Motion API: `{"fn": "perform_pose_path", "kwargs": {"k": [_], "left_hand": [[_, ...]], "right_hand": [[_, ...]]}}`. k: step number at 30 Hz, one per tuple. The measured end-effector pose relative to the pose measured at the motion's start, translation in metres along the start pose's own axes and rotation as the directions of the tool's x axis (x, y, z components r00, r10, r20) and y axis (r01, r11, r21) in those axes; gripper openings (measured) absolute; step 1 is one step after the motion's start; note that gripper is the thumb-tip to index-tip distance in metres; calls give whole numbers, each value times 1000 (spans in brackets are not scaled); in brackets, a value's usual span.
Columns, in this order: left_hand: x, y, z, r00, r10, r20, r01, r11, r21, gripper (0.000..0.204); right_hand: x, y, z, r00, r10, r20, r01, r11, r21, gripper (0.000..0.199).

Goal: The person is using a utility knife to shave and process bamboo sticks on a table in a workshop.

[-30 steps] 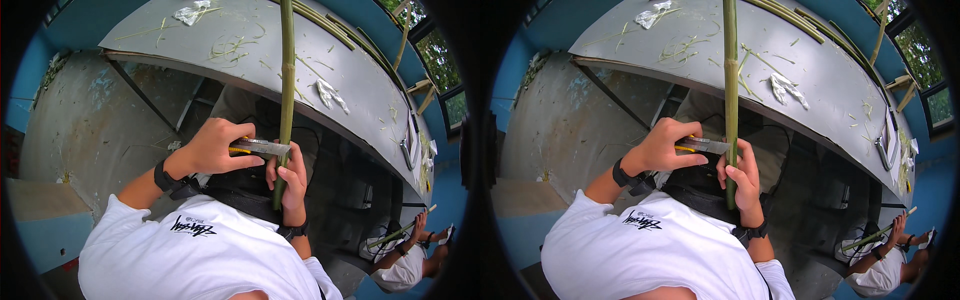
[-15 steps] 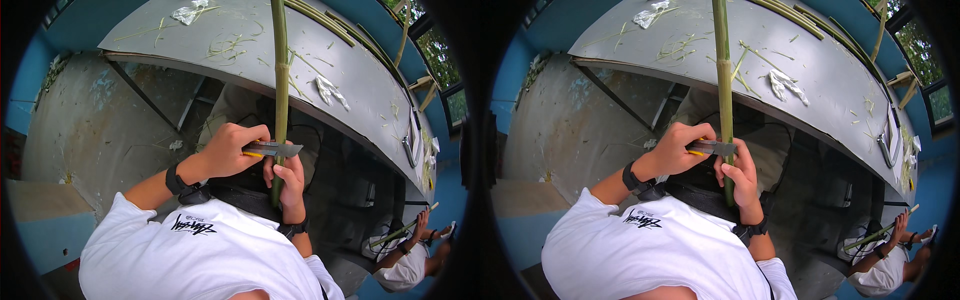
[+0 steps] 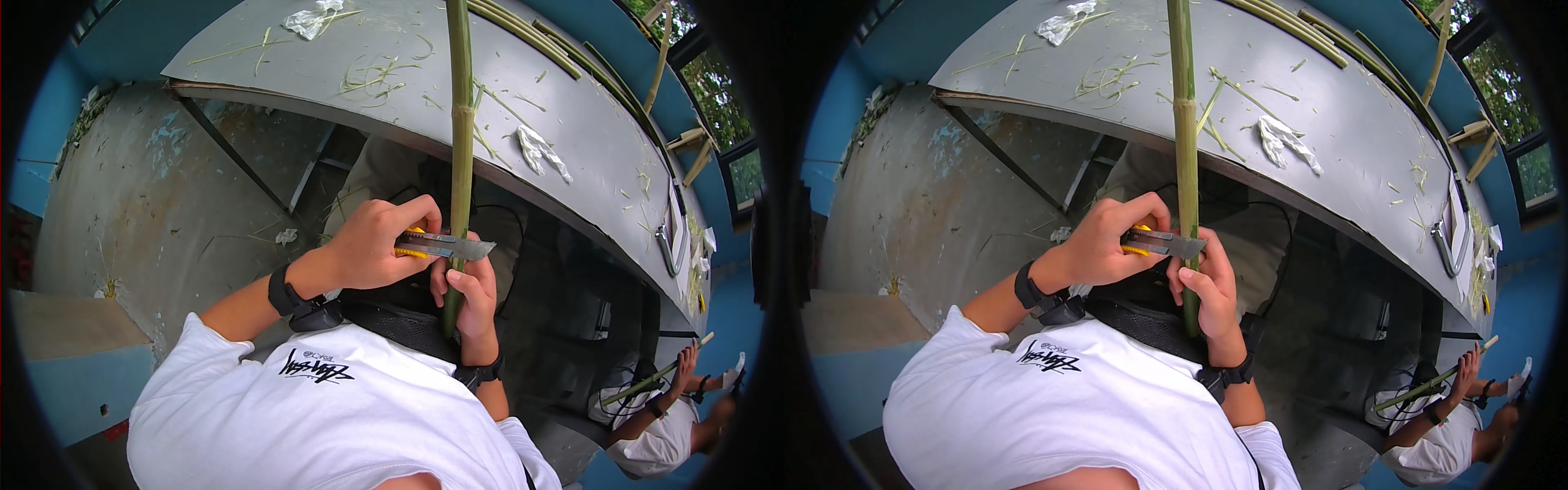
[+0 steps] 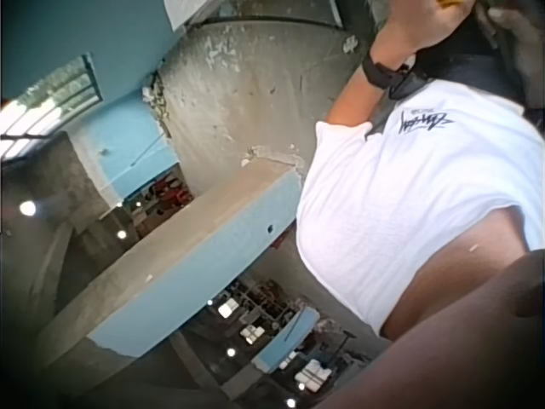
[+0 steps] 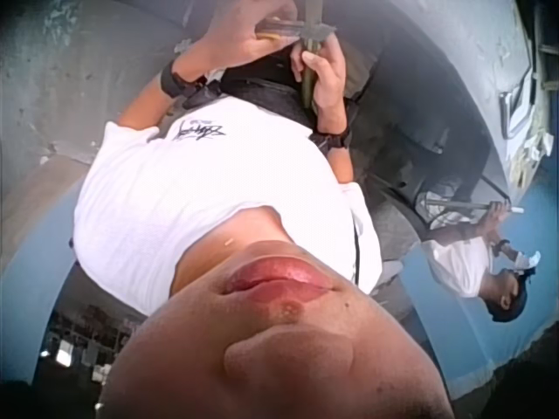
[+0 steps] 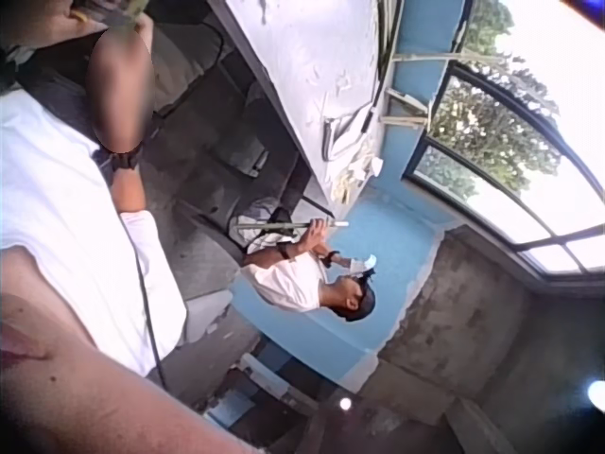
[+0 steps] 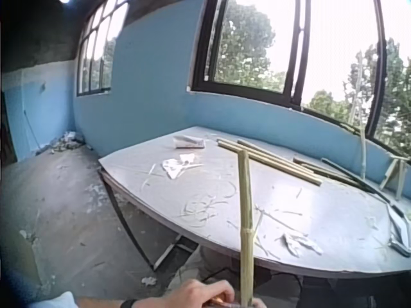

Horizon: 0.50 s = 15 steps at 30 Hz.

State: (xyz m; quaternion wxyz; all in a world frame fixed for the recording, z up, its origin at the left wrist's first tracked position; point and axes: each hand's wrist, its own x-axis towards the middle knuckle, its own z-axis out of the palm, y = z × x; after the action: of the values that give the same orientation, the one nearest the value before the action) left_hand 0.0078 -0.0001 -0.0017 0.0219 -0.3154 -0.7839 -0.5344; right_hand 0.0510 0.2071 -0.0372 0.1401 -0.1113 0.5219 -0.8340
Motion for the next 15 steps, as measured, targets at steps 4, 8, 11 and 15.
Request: {"fn": "perform_pose_path", "kwargs": {"k": [4,8,11,15], "left_hand": [[0,-2,2,1000,23,-16,-23,1000,13,26],[0,-4,3,998,53,-17,-53,998,39,23],[0,-7,4,998,50,-30,-48,997,52,22],[-1,-9,3,997,61,-41,-58,996,68,22]], "right_hand": [[0,1,-2,1000,1,17,-1,1000,5,53],[0,1,-3,1000,2,12,-2,1000,-4,54],[0,1,-4,1000,3,12,-3,1000,-5,53],[0,3,-4,1000,7,8,-7,1000,-1,52]]}}
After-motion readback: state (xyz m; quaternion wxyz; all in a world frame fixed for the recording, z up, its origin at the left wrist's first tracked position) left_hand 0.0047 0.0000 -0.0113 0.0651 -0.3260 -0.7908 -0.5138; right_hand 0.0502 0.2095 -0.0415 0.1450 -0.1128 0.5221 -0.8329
